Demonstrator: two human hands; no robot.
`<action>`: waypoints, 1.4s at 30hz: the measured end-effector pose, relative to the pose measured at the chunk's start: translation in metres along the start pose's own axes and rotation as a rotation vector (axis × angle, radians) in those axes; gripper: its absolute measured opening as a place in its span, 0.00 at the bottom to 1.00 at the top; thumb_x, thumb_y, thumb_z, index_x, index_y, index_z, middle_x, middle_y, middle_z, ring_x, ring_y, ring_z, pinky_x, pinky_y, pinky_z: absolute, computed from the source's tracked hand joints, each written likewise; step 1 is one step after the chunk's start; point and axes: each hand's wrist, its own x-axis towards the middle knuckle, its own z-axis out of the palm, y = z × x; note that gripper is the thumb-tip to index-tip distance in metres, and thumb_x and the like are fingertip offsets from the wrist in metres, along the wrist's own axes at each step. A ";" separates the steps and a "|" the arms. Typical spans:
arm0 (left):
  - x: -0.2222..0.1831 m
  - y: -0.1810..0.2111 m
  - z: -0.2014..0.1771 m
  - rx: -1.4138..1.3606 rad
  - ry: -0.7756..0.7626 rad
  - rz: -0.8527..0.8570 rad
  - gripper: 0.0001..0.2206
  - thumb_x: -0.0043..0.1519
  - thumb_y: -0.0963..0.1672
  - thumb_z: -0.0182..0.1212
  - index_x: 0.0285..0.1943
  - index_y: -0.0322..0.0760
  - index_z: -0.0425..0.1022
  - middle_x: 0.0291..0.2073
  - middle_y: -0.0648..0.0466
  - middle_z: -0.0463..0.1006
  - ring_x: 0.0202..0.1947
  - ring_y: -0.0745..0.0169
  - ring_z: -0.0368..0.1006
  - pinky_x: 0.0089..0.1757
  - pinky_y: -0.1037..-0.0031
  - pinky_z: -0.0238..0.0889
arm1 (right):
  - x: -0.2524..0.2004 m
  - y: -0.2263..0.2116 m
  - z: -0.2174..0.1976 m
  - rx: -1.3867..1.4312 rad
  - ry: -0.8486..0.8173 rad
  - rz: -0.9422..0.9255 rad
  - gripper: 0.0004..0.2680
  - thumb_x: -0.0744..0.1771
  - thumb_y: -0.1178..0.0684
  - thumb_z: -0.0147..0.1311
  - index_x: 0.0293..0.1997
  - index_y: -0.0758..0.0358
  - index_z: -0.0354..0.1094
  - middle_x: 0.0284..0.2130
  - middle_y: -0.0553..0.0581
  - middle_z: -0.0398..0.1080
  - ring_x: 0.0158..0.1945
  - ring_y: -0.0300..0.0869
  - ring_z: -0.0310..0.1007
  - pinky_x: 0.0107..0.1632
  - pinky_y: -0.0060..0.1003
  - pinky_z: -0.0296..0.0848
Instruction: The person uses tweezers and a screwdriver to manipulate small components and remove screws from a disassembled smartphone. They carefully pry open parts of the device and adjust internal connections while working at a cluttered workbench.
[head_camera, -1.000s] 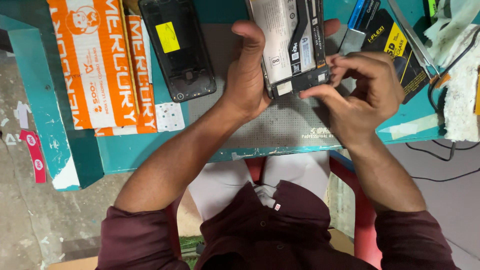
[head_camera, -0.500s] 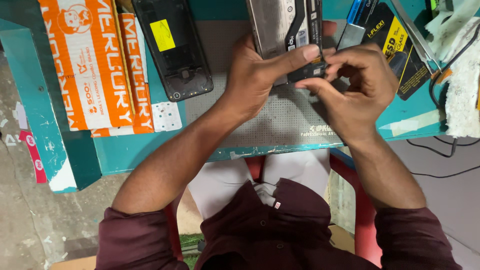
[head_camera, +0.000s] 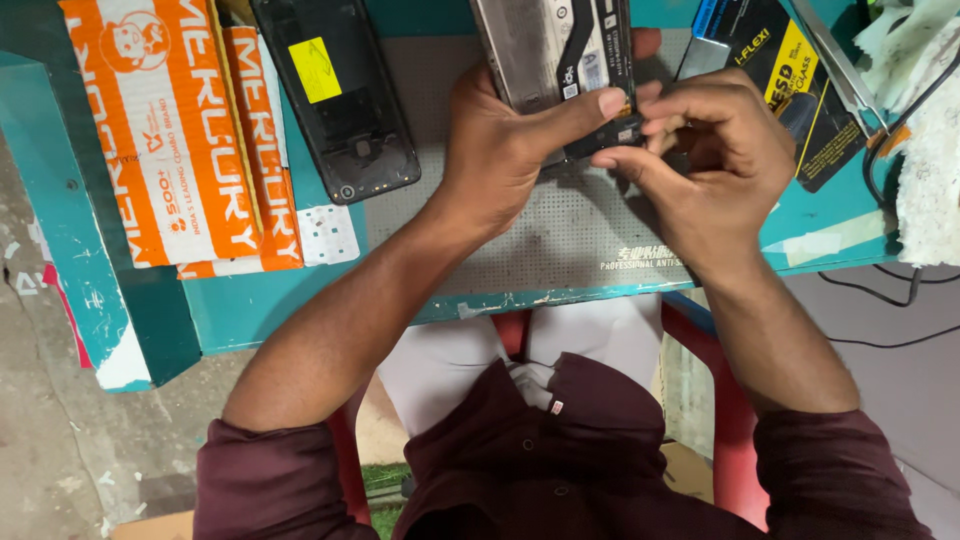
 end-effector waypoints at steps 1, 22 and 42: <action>0.000 0.000 0.000 0.002 -0.001 -0.005 0.18 0.69 0.37 0.66 0.67 0.27 0.71 0.57 0.39 0.80 0.54 0.52 0.82 0.56 0.63 0.75 | 0.000 0.000 0.000 0.002 0.002 -0.001 0.15 0.66 0.66 0.75 0.51 0.70 0.68 0.45 0.56 0.68 0.38 0.31 0.70 0.41 0.23 0.74; 0.000 0.007 0.004 -0.168 0.000 -0.037 0.16 0.68 0.36 0.65 0.63 0.21 0.69 0.58 0.32 0.77 0.54 0.47 0.81 0.54 0.60 0.76 | 0.004 0.002 -0.016 0.016 -0.066 -0.015 0.05 0.67 0.64 0.68 0.37 0.70 0.72 0.37 0.58 0.71 0.37 0.38 0.74 0.41 0.26 0.74; 0.010 0.028 -0.016 -0.177 0.087 0.166 0.02 0.68 0.36 0.67 0.46 0.28 0.80 0.40 0.44 0.84 0.45 0.49 0.82 0.50 0.55 0.81 | 0.006 0.007 -0.021 -0.067 -0.071 -0.151 0.04 0.71 0.69 0.62 0.43 0.72 0.70 0.40 0.64 0.75 0.40 0.42 0.80 0.42 0.29 0.80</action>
